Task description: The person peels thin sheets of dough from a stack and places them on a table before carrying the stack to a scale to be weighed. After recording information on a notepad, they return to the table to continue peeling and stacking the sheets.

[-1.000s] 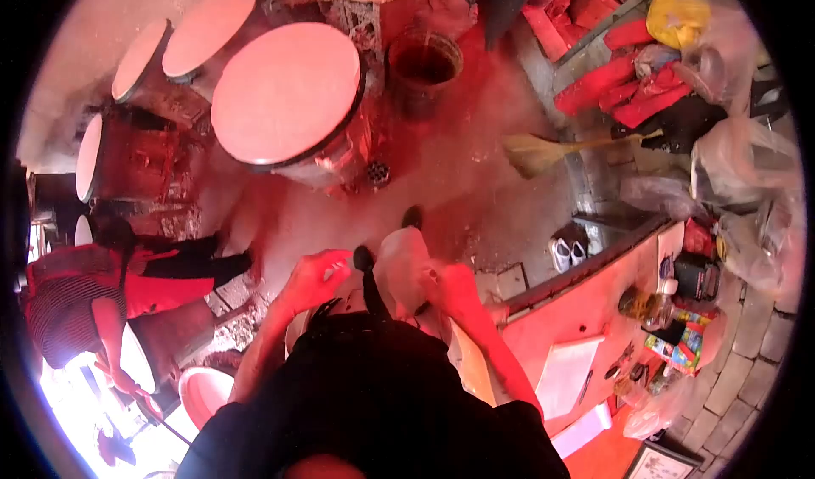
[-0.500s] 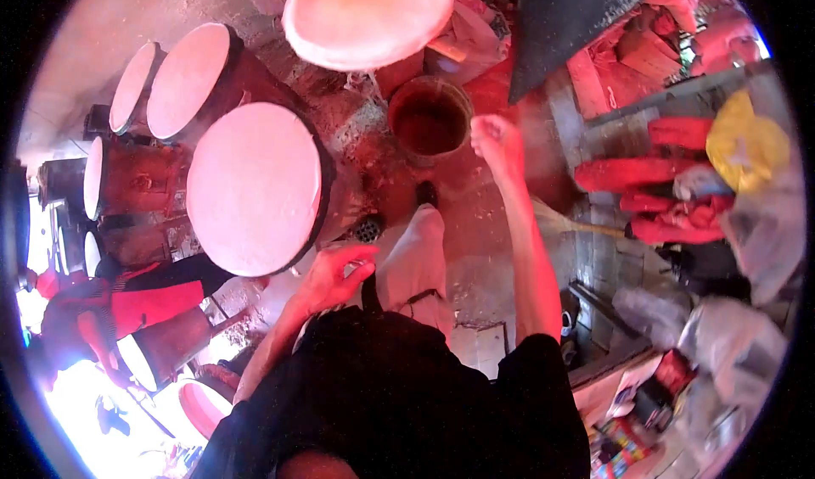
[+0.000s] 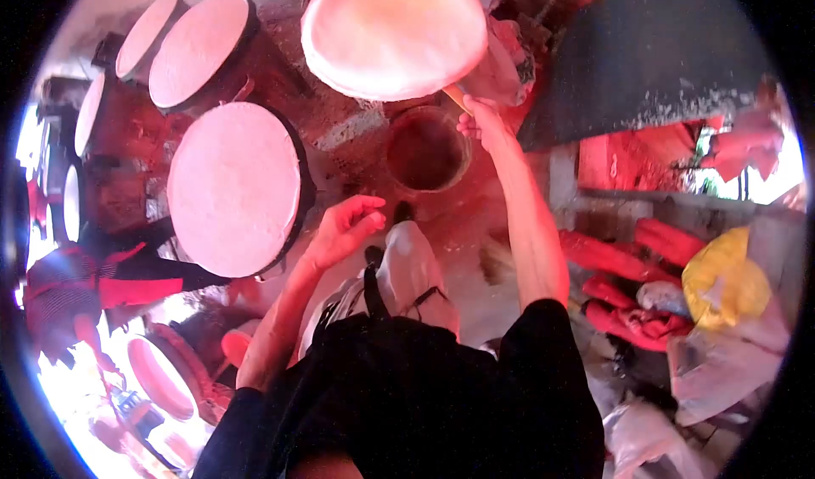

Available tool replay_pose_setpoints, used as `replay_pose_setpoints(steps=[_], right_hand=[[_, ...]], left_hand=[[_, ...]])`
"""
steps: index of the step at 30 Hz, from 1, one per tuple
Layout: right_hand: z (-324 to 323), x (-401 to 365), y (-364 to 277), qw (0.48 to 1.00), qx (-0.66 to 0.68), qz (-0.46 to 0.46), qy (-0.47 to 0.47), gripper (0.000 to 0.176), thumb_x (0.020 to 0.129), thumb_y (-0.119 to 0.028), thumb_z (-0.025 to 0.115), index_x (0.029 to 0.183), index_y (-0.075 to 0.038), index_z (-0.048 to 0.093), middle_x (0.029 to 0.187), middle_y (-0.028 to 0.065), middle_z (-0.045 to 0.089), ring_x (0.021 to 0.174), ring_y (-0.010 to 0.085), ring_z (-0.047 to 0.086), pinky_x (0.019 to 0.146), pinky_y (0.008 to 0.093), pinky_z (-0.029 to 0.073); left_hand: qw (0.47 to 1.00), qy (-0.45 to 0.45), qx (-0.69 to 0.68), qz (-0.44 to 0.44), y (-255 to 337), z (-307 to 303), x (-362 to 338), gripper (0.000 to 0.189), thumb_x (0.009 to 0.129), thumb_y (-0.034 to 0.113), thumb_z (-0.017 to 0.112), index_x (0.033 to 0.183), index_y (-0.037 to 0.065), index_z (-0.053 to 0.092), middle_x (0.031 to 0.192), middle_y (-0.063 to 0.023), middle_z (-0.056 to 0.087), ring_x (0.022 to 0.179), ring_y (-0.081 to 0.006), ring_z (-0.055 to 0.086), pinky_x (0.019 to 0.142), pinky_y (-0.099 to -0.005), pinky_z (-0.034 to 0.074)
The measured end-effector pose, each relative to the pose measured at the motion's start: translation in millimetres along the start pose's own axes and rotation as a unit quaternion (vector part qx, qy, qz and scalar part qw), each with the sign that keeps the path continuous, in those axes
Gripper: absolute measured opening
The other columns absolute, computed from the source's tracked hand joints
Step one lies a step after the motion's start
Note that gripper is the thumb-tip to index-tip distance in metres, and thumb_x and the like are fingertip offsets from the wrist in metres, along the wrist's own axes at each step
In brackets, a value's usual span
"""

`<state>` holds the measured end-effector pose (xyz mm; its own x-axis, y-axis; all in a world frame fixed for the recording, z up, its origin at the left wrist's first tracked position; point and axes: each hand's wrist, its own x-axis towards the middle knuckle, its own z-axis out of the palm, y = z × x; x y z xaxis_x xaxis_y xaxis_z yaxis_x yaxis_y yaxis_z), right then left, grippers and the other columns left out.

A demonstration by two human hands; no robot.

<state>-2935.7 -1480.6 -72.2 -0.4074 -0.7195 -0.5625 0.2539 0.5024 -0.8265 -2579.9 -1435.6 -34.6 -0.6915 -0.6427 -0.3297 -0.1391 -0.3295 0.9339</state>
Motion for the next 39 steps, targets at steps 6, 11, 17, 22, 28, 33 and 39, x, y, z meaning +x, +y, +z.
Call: replay_pose_setpoints(steps=[6,11,17,22,28,33,39], right_hand=[[0,-34,-72,0.997,-0.009,-0.033,-0.069,0.021,0.092,-0.029,0.062,0.09,-0.007,0.061,0.063,0.0031,0.058,0.055,0.0159,0.058,0.05,0.0286,0.045],[-1,-35,-106,0.991,0.022,-0.045,-0.121,0.021,0.092,-0.025,0.063,0.09,-0.005,0.059,0.061,0.0045,0.057,0.052,0.0175,0.058,0.049,0.0289,0.045],[-19,-21,-80,0.987,-0.054,0.032,-0.146,0.029,0.095,-0.031,0.058,0.098,-0.002,0.06,0.072,0.0091,0.065,0.058,0.0172,0.063,0.053,0.0244,0.049],[-51,33,-57,0.983,-0.128,0.1,-0.082,0.074,0.089,-0.066,0.048,0.114,0.002,0.057,0.098,0.0178,0.067,0.083,0.0262,0.067,0.076,0.0375,0.055],[-18,73,-72,0.918,0.319,0.162,-0.174,0.08,0.092,-0.066,0.037,0.134,0.002,0.044,0.127,0.0219,0.055,0.115,0.0365,0.056,0.1,0.0482,0.043],[-2,95,-92,0.875,0.441,0.016,-0.199,0.071,0.096,-0.053,0.042,0.147,-0.006,0.029,0.151,0.0121,0.033,0.136,0.0328,0.036,0.11,0.0503,0.033],[14,93,-137,0.916,0.372,-0.046,-0.147,0.06,0.1,-0.046,0.041,0.142,-0.004,0.038,0.144,0.0093,0.045,0.132,0.0274,0.042,0.109,0.0424,0.034]], left_hand=[[0.953,0.023,-0.299,-0.046,16,14,51,0.049,0.098,0.033,0.053,0.132,-0.001,0.045,0.113,-0.0167,0.062,0.102,-0.0268,0.063,0.091,-0.0387,0.051],[0.82,0.072,-0.568,-0.001,42,20,139,0.073,0.097,0.046,0.05,0.144,-0.003,0.023,0.133,-0.0274,0.046,0.119,-0.0392,0.053,0.101,-0.0472,0.046],[0.718,0.153,-0.67,0.11,54,5,206,0.086,0.088,0.056,0.059,0.146,0.002,0.024,0.148,-0.0163,0.034,0.137,-0.0355,0.032,0.112,-0.0524,0.029],[0.717,0.164,-0.664,0.132,60,0,202,0.08,0.086,0.052,0.065,0.145,0.009,0.031,0.147,-0.0118,0.038,0.134,-0.0326,0.037,0.11,-0.0507,0.033],[0.679,0.142,-0.696,0.184,96,2,211,0.078,0.087,0.05,0.065,0.145,0.01,0.033,0.148,-0.0106,0.037,0.135,-0.0321,0.037,0.109,-0.0527,0.033],[0.73,0.185,-0.637,0.163,88,-8,207,0.066,0.092,0.046,0.059,0.143,0.01,0.037,0.146,-0.009,0.042,0.134,-0.0307,0.037,0.109,-0.0513,0.033],[0.743,0.235,-0.606,0.159,60,-28,203,0.061,0.094,0.044,0.056,0.14,0.007,0.041,0.14,-0.008,0.047,0.128,-0.0281,0.043,0.106,-0.0472,0.036]])
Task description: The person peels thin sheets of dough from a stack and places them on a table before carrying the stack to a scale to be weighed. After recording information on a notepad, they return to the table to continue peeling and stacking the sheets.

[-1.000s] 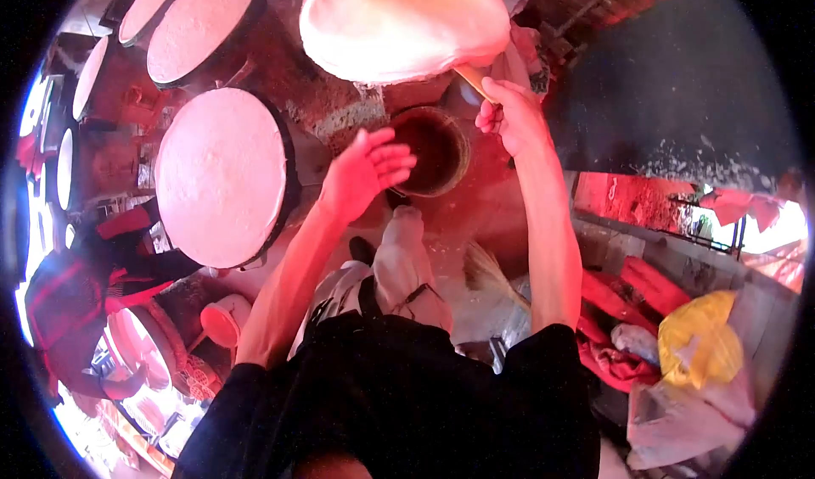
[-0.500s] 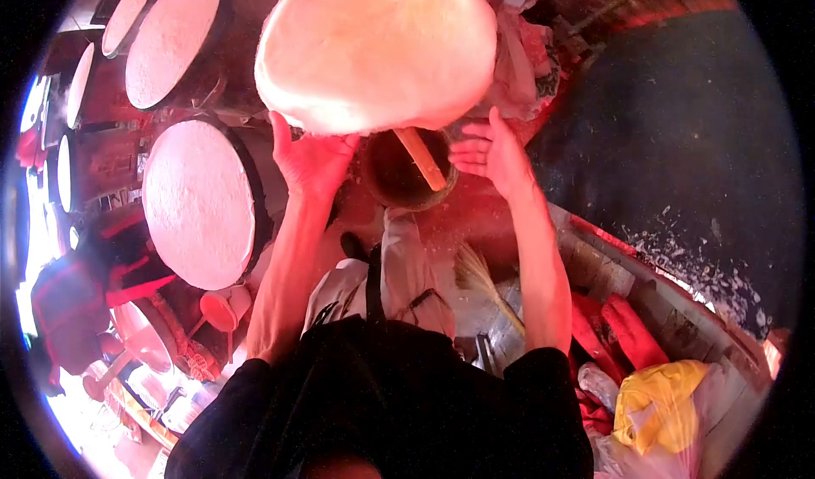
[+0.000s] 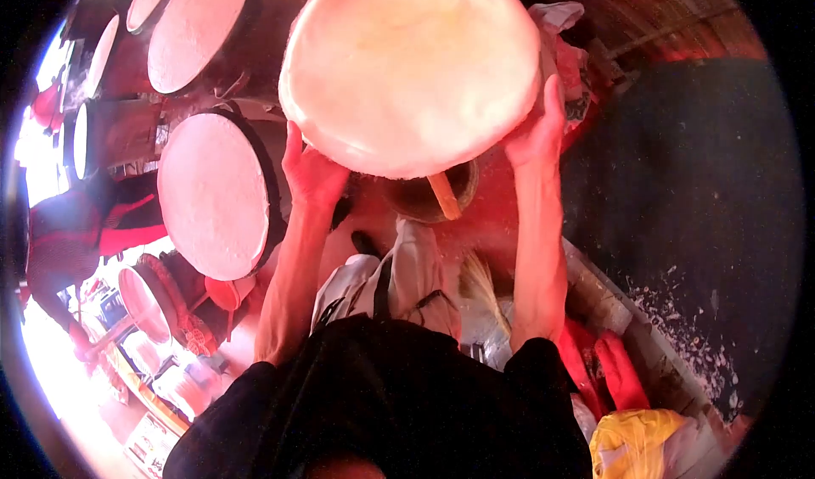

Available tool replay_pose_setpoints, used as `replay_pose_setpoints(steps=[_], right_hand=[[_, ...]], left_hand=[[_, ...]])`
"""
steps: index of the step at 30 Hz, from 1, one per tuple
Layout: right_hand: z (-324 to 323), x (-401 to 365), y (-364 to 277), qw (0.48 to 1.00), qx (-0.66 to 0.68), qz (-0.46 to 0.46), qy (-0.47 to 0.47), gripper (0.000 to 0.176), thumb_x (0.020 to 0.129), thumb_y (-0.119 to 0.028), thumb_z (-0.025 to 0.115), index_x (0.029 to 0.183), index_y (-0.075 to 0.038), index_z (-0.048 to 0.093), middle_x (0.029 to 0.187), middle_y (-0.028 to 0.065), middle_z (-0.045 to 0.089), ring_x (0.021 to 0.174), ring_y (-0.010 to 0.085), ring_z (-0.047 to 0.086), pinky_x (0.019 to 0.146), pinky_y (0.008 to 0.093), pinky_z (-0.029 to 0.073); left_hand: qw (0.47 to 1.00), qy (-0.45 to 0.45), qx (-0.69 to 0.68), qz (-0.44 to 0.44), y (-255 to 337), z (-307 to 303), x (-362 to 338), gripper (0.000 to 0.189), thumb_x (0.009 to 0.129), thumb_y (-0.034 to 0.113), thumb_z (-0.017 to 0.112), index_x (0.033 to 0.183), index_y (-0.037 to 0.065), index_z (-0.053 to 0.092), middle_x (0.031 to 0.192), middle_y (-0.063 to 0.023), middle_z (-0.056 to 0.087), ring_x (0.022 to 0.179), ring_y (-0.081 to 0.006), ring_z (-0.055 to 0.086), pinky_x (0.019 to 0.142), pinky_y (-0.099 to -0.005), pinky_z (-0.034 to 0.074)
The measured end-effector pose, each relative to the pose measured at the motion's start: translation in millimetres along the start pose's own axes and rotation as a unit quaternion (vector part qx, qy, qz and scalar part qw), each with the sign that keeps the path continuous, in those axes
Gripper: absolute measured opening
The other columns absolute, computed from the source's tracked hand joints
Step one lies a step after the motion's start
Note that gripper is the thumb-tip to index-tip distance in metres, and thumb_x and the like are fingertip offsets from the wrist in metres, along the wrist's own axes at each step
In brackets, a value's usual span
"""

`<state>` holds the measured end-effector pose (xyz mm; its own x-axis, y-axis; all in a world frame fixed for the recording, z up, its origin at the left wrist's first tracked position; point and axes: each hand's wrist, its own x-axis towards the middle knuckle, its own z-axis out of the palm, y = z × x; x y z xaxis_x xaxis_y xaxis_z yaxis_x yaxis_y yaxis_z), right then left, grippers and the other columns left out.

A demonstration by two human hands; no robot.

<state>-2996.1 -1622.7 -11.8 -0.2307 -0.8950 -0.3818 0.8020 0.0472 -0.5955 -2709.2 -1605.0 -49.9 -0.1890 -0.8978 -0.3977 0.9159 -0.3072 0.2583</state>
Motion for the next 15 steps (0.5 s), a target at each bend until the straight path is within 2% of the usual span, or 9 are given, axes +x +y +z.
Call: replay_pose_setpoints(steps=[2,6,8,9,12,13,15], right_hand=[[0,11,-5,1.0,-0.008,0.007,-0.017,0.06,0.1,-0.047,0.041,0.142,-0.004,0.04,0.143,0.0094,0.046,0.13,0.0268,0.045,0.107,0.041,0.037],[-14,29,-7,0.994,-0.085,0.059,0.018,0.056,0.1,-0.042,0.044,0.141,-0.004,0.041,0.14,0.0099,0.049,0.126,0.0266,0.048,0.104,0.04,0.041],[-29,38,-4,0.987,-0.135,0.079,0.039,0.054,0.1,-0.039,0.046,0.14,-0.003,0.041,0.138,0.0101,0.051,0.124,0.0267,0.05,0.103,0.0398,0.042],[-32,39,-4,0.988,-0.128,0.087,0.02,0.054,0.096,-0.03,0.055,0.141,-0.003,0.04,0.139,0.01,0.05,0.125,0.0257,0.049,0.104,0.0396,0.042],[-31,34,-8,0.987,-0.146,0.07,-0.012,0.059,0.091,-0.023,0.063,0.141,-0.003,0.039,0.139,0.0094,0.049,0.126,0.0248,0.047,0.104,0.0394,0.041],[-23,31,-13,0.987,-0.137,0.074,-0.026,0.063,0.087,-0.017,0.067,0.141,-0.003,0.038,0.141,0.0087,0.047,0.128,0.0242,0.045,0.105,0.0395,0.04],[-19,37,-16,0.981,-0.172,0.083,-0.04,0.059,0.088,-0.015,0.066,0.14,-0.003,0.04,0.138,0.0094,0.05,0.127,0.0248,0.047,0.105,0.0392,0.04]], left_hand=[[1.0,0.002,-0.023,-0.005,1,8,0,0.06,0.094,0.044,0.055,0.14,0.007,0.041,0.14,-0.0082,0.048,0.127,-0.0278,0.045,0.105,-0.0464,0.036],[0.999,0.014,-0.031,-0.033,8,5,5,0.062,0.094,0.047,0.053,0.14,0.006,0.041,0.138,-0.0085,0.05,0.123,-0.0264,0.048,0.103,-0.0439,0.039],[0.999,0.041,0.024,-0.02,10,3,4,0.062,0.095,0.047,0.053,0.139,0.006,0.042,0.135,-0.0085,0.052,0.119,-0.0251,0.051,0.099,-0.0414,0.041],[0.997,0.054,0.051,-0.014,9,3,5,0.061,0.095,0.047,0.053,0.139,0.006,0.042,0.134,-0.0085,0.053,0.118,-0.0244,0.052,0.097,-0.0402,0.042],[0.984,0.049,0.173,0.017,10,4,1,0.058,0.095,0.043,0.052,0.137,0.004,0.044,0.128,-0.0076,0.058,0.111,-0.0213,0.055,0.09,-0.0355,0.045],[0.987,0.041,0.157,0.013,9,-2,2,0.053,0.094,0.035,0.055,0.135,0.002,0.046,0.124,-0.0079,0.06,0.105,-0.0189,0.059,0.081,-0.0312,0.047],[0.975,0.039,0.217,0.04,8,-2,7,0.053,0.092,0.031,0.059,0.134,0.0,0.046,0.123,-0.0098,0.06,0.103,-0.0185,0.06,0.078,-0.0303,0.049]])
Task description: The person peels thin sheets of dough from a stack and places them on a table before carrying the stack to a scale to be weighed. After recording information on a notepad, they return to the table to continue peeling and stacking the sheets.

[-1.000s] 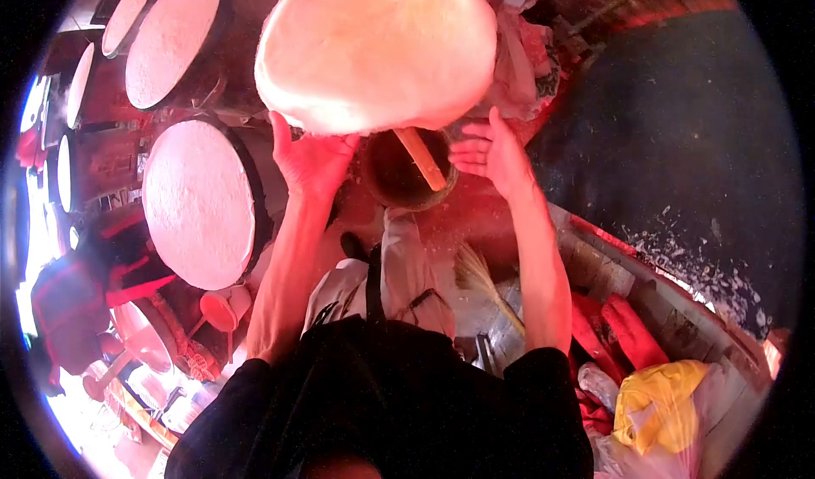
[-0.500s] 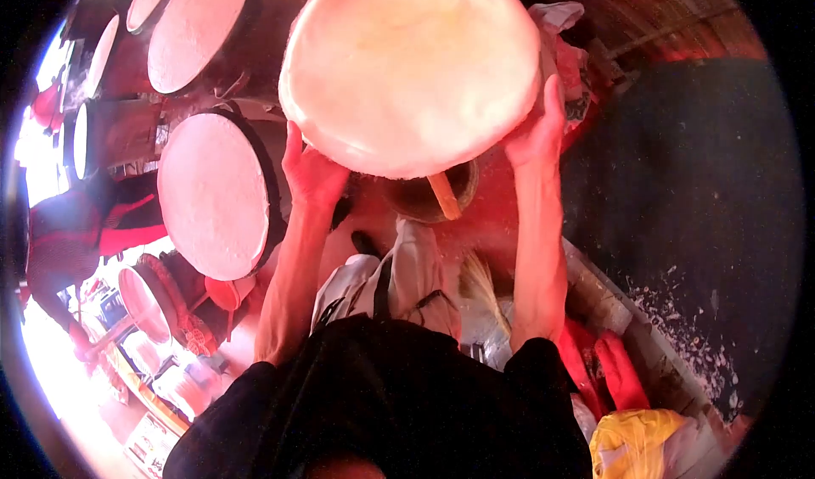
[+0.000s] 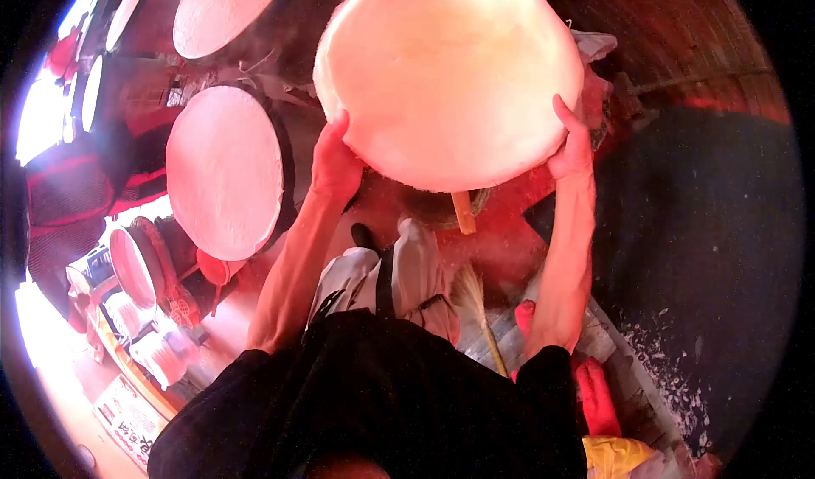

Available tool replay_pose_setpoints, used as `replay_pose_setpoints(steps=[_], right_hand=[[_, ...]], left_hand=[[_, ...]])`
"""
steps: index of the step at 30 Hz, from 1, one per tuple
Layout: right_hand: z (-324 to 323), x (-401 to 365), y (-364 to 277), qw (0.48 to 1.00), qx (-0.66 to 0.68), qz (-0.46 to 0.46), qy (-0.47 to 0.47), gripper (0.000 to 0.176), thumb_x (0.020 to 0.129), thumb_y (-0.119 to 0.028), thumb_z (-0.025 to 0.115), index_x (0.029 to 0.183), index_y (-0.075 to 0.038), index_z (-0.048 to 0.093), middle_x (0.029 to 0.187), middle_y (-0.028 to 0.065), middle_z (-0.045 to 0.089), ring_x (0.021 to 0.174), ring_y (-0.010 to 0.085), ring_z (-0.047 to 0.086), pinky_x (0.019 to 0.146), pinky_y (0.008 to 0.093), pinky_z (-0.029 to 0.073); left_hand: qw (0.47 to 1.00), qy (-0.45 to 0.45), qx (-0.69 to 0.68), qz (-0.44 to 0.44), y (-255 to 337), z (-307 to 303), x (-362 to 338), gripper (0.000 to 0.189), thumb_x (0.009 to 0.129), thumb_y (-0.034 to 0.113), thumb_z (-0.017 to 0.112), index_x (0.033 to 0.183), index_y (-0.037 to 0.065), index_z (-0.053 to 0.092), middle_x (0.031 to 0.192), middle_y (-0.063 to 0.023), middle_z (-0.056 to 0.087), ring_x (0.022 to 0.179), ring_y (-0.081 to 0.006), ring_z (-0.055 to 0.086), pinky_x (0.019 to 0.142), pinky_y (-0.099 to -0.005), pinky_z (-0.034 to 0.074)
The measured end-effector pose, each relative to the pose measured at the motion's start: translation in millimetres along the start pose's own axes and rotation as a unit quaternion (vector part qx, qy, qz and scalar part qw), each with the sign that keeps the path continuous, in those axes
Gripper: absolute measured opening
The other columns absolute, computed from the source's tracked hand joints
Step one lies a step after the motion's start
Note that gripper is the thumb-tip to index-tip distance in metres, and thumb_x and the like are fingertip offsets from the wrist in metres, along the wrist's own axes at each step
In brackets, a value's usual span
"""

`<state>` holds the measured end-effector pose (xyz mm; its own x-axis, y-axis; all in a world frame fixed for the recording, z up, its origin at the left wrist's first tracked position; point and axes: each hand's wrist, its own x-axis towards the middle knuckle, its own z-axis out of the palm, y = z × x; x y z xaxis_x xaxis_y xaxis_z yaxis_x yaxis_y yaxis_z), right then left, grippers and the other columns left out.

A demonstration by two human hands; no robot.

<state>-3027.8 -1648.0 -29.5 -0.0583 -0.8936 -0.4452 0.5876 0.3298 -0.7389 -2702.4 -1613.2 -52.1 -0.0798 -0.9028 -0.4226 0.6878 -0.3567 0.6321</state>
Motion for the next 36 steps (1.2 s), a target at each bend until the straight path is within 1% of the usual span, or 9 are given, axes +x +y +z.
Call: replay_pose_setpoints(steps=[2,8,12,18,20,23,27,29,36], right_hand=[[-9,11,-4,0.999,-0.009,0.034,-0.001,0.053,0.088,-0.014,0.064,0.136,-0.001,0.044,0.133,0.0129,0.054,0.123,0.0275,0.051,0.105,0.0398,0.041],[-48,38,8,0.996,-0.079,0.049,0.018,0.053,0.09,-0.01,0.061,0.137,0.004,0.042,0.135,0.0169,0.053,0.123,0.0317,0.051,0.107,0.0423,0.04],[-9,26,-25,0.985,-0.167,-0.034,-0.012,0.061,0.084,-0.004,0.064,0.139,0.004,0.039,0.135,0.0163,0.051,0.123,0.0313,0.051,0.105,0.0415,0.04],[89,-20,-86,0.978,-0.191,-0.055,-0.065,0.054,0.092,-0.016,0.057,0.137,0.007,0.04,0.131,0.02,0.053,0.118,0.0323,0.055,0.101,0.0434,0.045],[131,-51,-80,0.978,-0.18,-0.055,-0.09,0.056,0.091,-0.016,0.057,0.139,0.005,0.038,0.132,0.0202,0.052,0.118,0.0326,0.054,0.101,0.0435,0.045],[200,-95,-41,0.954,-0.229,-0.094,-0.167,0.059,0.088,-0.015,0.058,0.14,0.005,0.037,0.133,0.0193,0.05,0.12,0.0316,0.052,0.101,0.0426,0.043],[272,-131,25,0.933,-0.263,-0.03,-0.244,0.06,0.087,-0.014,0.058,0.139,0.005,0.038,0.133,0.0198,0.05,0.12,0.031,0.052,0.102,0.042,0.042],[323,-172,78,0.923,-0.269,-0.014,-0.274,0.058,0.086,-0.013,0.059,0.138,0.006,0.039,0.132,0.0204,0.051,0.119,0.0312,0.053,0.102,0.042,0.043],[439,-273,267,0.839,-0.282,0.233,-0.402,0.052,0.08,-0.003,0.065,0.129,0.007,0.048,0.12,0.0186,0.06,0.107,0.03,0.061,0.096,0.0403,0.05]], left_hand=[[0.998,0.033,0.034,0.031,-1,10,-3,0.047,0.087,0.016,0.066,0.127,-0.002,0.05,0.118,-0.0131,0.062,0.098,-0.0192,0.064,0.078,-0.0298,0.054],[0.994,0.031,0.093,0.056,2,8,-4,0.039,0.081,0.003,0.066,0.118,-0.005,0.056,0.108,-0.0125,0.066,0.095,-0.0198,0.065,0.083,-0.0319,0.054],[0.979,-0.021,0.133,0.15,20,22,0,0.041,0.081,0.002,0.061,0.121,-0.007,0.055,0.111,-0.0125,0.065,0.1,-0.0189,0.063,0.093,-0.0325,0.049],[0.976,-0.068,0.108,0.177,118,40,-39,0.044,0.077,0.009,0.062,0.118,-0.006,0.056,0.108,-0.0105,0.065,0.098,-0.0166,0.061,0.09,-0.0309,0.048],[0.974,-0.019,0.134,0.182,150,25,-87,0.043,0.078,0.01,0.064,0.117,-0.005,0.057,0.106,-0.0098,0.065,0.095,-0.0161,0.061,0.088,-0.0302,0.049],[0.96,0.056,0.129,0.241,177,-11,-162,0.045,0.078,0.011,0.067,0.12,-0.004,0.057,0.106,-0.0093,0.066,0.095,-0.0153,0.062,0.085,-0.0302,0.051],[0.926,0.178,0.144,0.302,204,-84,-265,0.048,0.079,0.009,0.068,0.124,-0.004,0.056,0.108,-0.0093,0.066,0.098,-0.0154,0.062,0.086,-0.0308,0.052],[0.926,0.226,0.112,0.281,219,-120,-331,0.048,0.078,0.006,0.067,0.123,-0.005,0.054,0.112,-0.0095,0.065,0.1,-0.0152,0.063,0.091,-0.0305,0.05],[0.843,0.426,-0.045,0.325,200,-248,-515,0.04,0.079,0.005,0.065,0.118,-0.006,0.058,0.107,-0.011,0.067,0.093,-0.0168,0.065,0.085,-0.0297,0.052]])
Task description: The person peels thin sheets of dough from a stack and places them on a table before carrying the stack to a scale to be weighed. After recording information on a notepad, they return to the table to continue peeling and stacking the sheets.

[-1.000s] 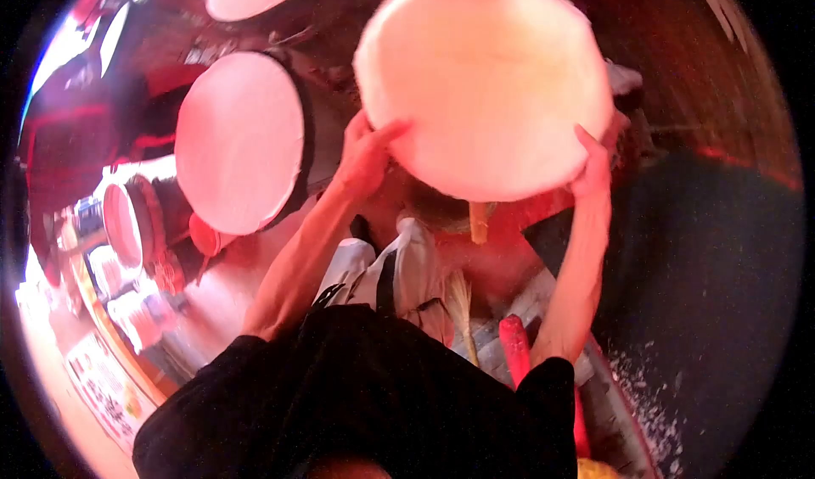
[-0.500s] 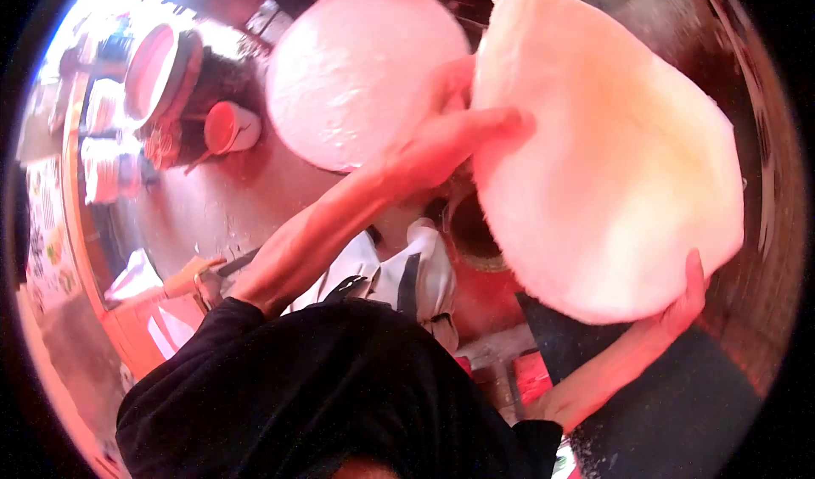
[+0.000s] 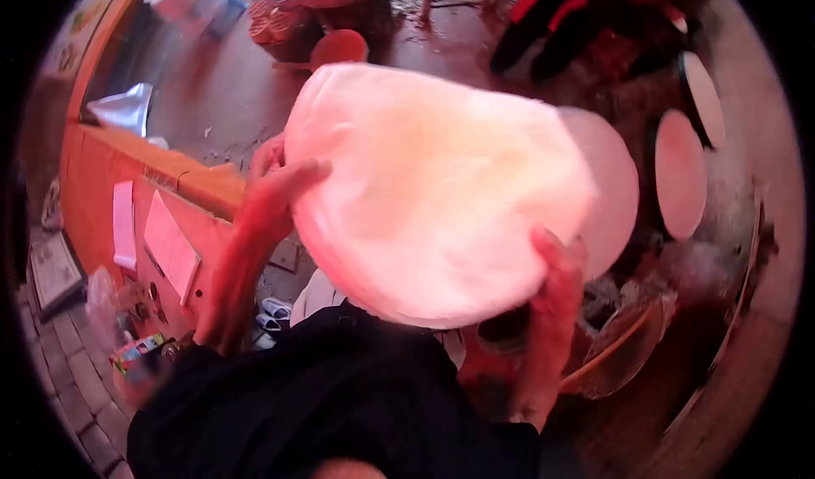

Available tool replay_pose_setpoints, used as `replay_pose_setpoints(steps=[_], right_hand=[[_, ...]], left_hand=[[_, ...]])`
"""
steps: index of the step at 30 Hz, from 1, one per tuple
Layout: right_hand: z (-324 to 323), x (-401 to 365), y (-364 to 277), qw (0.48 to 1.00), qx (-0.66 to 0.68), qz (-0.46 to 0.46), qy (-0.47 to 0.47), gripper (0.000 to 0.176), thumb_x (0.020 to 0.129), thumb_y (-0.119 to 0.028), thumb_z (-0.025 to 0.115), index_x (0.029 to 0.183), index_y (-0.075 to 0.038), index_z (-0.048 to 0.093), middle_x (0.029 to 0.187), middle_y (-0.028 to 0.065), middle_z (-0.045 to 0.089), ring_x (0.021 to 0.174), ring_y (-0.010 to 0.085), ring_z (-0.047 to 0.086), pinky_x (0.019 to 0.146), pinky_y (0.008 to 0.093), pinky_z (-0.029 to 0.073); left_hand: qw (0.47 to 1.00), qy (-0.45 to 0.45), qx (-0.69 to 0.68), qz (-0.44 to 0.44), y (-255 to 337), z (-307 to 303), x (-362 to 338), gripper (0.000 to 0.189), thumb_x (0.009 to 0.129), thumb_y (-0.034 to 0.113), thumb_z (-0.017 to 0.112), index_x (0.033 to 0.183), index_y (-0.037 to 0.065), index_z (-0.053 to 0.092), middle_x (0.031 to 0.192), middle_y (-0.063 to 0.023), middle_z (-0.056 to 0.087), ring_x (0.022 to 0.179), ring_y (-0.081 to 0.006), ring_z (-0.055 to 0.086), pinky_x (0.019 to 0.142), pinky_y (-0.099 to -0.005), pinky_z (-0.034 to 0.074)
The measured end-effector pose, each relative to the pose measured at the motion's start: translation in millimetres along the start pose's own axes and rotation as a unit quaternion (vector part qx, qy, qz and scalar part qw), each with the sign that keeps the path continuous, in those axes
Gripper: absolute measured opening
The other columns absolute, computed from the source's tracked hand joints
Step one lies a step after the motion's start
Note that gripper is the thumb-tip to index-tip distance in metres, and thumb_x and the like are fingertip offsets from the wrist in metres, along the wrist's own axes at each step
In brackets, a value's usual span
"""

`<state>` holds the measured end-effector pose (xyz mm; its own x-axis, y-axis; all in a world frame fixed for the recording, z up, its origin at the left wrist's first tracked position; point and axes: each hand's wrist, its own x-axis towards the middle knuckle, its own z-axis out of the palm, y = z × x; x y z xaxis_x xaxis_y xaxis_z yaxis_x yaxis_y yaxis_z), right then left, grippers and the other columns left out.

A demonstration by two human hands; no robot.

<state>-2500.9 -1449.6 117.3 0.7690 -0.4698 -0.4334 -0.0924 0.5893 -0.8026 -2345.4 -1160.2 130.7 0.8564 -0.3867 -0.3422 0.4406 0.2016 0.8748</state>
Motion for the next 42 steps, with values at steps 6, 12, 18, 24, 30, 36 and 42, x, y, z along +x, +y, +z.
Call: replay_pose_setpoints(steps=[6,12,18,24,30,36,42], right_hand=[[120,72,73,0.97,-0.098,0.164,-0.148,0.055,0.083,-0.009,0.065,0.131,0.008,0.046,0.121,0.0195,0.06,0.107,0.0302,0.062,0.096,0.0398,0.05],[230,150,118,0.933,-0.183,0.236,-0.2,0.043,0.081,-0.01,0.068,0.118,0.01,0.058,0.109,0.0174,0.066,0.096,0.0249,0.066,0.086,0.0334,0.052],[340,235,143,0.881,-0.238,0.254,-0.321,0.036,0.082,-0.011,0.067,0.113,0.007,0.061,0.104,0.0121,0.068,0.091,0.0179,0.066,0.08,0.029,0.052],[459,282,176,0.835,-0.245,0.272,-0.411,0.04,0.084,-0.022,0.066,0.113,0.005,0.061,0.096,0.0099,0.068,0.083,0.0154,0.065,0.071,0.0282,0.051],[577,319,258,0.805,-0.284,0.357,-0.378,0.031,0.084,-0.017,0.065,0.108,0.004,0.062,0.089,0.0118,0.068,0.074,0.0164,0.065,0.063,0.0298,0.052],[727,338,309,0.823,-0.264,0.329,-0.381,0.037,0.084,-0.014,0.067,0.114,0.006,0.06,0.101,0.0112,0.068,0.086,0.0161,0.066,0.076,0.0287,0.053],[844,362,327,0.858,-0.232,0.295,-0.351,0.035,0.084,-0.011,0.067,0.113,0.007,0.061,0.104,0.0128,0.068,0.089,0.0172,0.066,0.079,0.0292,0.054]], left_hand=[[0.986,0.12,-0.105,-0.039,-4,-148,-8,0.045,0.079,0.004,0.061,0.12,-0.012,0.05,0.107,-0.0191,0.064,0.092,-0.0258,0.067,0.086,-0.0343,0.054],[0.957,0.229,-0.178,-0.018,-6,-223,3,0.047,0.083,0.01,0.059,0.124,-0.01,0.049,0.111,-0.02,0.062,0.098,-0.027,0.065,0.086,-0.0349,0.054],[0.923,0.319,-0.214,0.033,12,-273,44,0.052,0.082,0.007,0.06,0.13,-0.008,0.045,0.12,-0.018,0.06,0.106,-0.0264,0.062,0.094,-0.0355,0.05],[0.875,0.431,-0.208,0.069,53,-320,69,0.055,0.082,0.006,0.06,0.133,-0.007,0.044,0.123,-0.0178,0.059,0.109,-0.0276,0.06,0.097,-0.0359,0.048],[0.86,0.446,-0.241,0.061,96,-431,97,0.054,0.083,0.006,0.06,0.133,-0.007,0.045,0.123,-0.0176,0.059,0.11,-0.0274,0.06,0.095,-0.0354,0.048],[0.872,0.436,-0.216,0.053,184,-572,148,0.054,0.082,0.007,0.061,0.131,-0.007,0.045,0.122,-0.0175,0.059,0.109,-0.0252,0.06,0.094,-0.0346,0.049],[0.882,0.437,-0.171,0.046,275,-672,207,0.051,0.082,0.007,0.061,0.129,-0.008,0.047,0.119,-0.0167,0.06,0.105,-0.0238,0.061,0.092,-0.0339,0.049]])
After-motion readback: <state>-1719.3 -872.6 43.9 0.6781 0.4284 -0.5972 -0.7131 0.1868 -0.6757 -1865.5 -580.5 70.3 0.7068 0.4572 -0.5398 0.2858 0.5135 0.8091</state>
